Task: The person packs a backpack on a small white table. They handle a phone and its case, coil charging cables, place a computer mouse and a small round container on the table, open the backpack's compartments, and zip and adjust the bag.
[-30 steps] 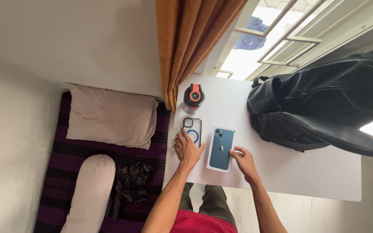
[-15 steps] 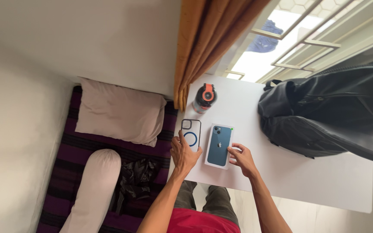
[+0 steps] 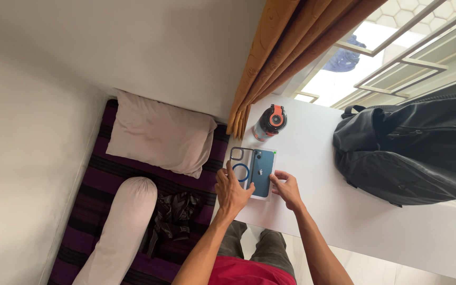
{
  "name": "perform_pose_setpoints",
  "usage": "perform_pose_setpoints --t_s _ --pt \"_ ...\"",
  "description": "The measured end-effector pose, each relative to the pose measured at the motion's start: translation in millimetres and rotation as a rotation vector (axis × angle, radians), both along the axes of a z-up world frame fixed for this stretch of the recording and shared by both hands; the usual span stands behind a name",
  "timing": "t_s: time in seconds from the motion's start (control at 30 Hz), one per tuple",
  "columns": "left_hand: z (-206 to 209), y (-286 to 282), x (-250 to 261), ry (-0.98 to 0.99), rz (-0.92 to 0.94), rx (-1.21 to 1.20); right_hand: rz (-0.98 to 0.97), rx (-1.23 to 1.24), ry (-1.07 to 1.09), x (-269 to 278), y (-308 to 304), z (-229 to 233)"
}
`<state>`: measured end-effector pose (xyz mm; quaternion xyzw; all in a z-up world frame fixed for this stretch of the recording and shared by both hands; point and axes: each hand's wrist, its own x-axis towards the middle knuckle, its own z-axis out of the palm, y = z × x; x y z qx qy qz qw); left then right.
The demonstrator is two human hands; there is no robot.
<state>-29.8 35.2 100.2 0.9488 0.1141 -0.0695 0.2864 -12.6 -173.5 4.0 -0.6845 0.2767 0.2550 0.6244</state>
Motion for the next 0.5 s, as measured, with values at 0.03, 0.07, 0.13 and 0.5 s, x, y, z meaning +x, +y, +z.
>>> perform_pose_setpoints --t_s 0.03,0.07,0.13,0.5 --pt "0 -1 0 0.004 -0.001 -0.008 0.002 -0.02 -0.01 -1 2 -3" --pt "-1 -3 0 0.008 -0.003 -0.017 0.002 -0.041 -0.019 -1 3 -5" --pt "-3 -8 1 0.01 -0.02 -0.022 -0.009 -0.058 -0.025 -1 4 -9" --pt "-27 -35 6 0.121 -0.097 -0.023 -0.037 -0.059 -0.052 -16 0 3"
